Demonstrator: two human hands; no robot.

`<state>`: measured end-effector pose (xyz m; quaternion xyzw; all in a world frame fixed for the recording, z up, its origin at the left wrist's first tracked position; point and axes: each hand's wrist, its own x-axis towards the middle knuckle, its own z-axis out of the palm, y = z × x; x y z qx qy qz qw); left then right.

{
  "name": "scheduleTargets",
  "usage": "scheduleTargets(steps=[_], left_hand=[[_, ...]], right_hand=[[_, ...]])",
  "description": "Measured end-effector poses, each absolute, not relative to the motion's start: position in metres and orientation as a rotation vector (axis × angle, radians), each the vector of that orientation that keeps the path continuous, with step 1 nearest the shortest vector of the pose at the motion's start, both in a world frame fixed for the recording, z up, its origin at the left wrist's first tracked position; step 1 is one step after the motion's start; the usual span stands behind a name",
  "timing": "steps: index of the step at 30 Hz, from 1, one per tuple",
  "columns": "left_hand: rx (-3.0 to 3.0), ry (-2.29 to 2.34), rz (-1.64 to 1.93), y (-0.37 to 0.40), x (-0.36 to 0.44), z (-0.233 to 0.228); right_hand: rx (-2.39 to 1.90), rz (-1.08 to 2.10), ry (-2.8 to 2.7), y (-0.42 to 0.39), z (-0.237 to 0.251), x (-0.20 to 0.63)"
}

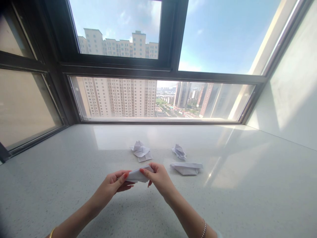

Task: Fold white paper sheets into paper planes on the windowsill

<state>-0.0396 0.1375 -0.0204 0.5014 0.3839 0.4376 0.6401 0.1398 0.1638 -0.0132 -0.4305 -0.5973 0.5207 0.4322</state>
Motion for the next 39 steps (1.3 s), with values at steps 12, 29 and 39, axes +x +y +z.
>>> scheduleTargets(steps=[12,29,39], left_hand=[[1.376,0.982,0.792,0.143,-0.04,-0.03],[2.448,0.704,0.46,0.106,0.031,-0.021],[2.672,0.63,0.557,0.128,0.114,-0.046]], right_hand=[[-1.586,0.996,-1.64,0.143,-0.021,0.241],[-1.915,0.395,-1.776,0.145,-0.038,0.314],[-1.886,0.406,-1.833,0.147,-0.042,0.32]])
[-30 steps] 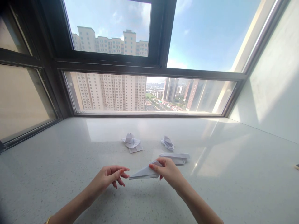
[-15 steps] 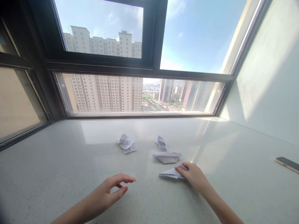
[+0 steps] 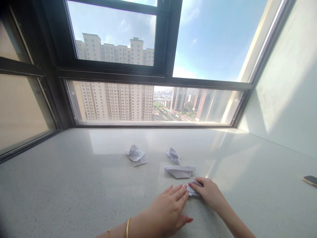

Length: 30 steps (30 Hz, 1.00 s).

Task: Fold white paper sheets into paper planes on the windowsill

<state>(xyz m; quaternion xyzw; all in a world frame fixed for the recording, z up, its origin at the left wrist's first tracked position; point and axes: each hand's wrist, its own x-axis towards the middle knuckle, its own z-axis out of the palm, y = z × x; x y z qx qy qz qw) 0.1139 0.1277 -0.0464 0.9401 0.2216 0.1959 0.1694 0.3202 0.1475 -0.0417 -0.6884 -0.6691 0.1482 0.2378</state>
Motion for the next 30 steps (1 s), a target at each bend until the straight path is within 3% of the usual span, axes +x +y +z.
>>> scheduleTargets(steps=[5,11,20,30], left_hand=[[2.693,0.632,0.494,0.132,0.118,-0.062],[2.751,0.53,0.449,0.139,0.111,-0.058],[2.72,0.519,0.562,0.139,0.112,-0.048],[2.557,1.418,0.858,0.213,0.026,-0.028]], right_hand=[[-1.917,0.299,-1.859,0.149,-0.045,0.322],[-1.724,-0.403,-1.949,0.135,-0.051,0.314],[-1.546,-0.606,-2.237,0.117,-0.091,0.299],[-1.634,-0.674,-2.219,0.118,-0.072,0.286]])
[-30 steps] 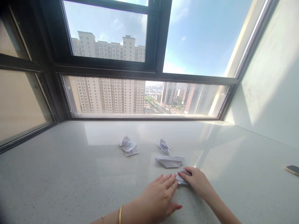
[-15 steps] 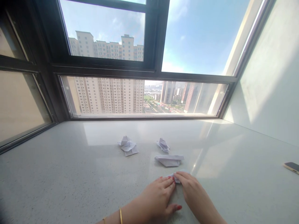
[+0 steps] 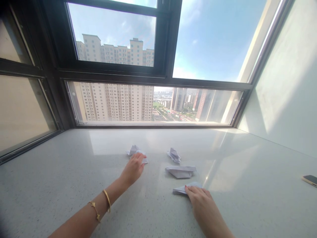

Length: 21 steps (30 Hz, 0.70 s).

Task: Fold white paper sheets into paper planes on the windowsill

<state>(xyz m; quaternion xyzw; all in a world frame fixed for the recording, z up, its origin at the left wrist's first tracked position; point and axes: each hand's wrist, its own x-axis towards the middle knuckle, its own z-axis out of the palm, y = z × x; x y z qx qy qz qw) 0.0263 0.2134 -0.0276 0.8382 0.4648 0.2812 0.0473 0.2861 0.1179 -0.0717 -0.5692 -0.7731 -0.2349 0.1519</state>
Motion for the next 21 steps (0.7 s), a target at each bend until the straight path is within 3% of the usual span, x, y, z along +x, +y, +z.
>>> scheduleTargets(steps=[7,21], left_hand=[[2.516,1.687,0.855,0.239,0.004,-0.048],[2.573,1.727,0.815,0.247,0.011,-0.051]], right_hand=[[-1.743,-0.634,-2.172,0.119,-0.058,0.278],[-1.671,-0.756,-2.127,0.108,-0.056,0.281]])
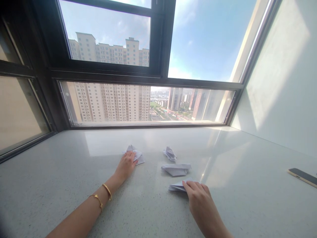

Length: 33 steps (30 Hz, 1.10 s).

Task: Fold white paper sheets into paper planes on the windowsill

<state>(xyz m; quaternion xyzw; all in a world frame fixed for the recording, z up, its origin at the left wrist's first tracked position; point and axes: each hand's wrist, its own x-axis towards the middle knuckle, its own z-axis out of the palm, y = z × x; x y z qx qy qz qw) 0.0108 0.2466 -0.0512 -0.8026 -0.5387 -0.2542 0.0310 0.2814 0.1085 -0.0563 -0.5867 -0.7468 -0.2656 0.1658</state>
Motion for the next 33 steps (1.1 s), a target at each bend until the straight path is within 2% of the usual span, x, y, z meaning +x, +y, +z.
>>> scheduleTargets(steps=[22,28,33], left_hand=[[-2.55,-1.587,-0.792,0.243,0.004,-0.049],[-2.605,-1.609,-0.941,0.236,0.001,-0.044],[-2.653,-1.652,-1.22,0.223,-0.006,-0.03]], right_hand=[[-1.548,-0.802,-2.038,0.113,-0.045,0.279],[-1.566,-0.763,-2.046,0.112,-0.037,0.276],[-1.543,-0.714,-2.036,0.115,-0.032,0.274]])
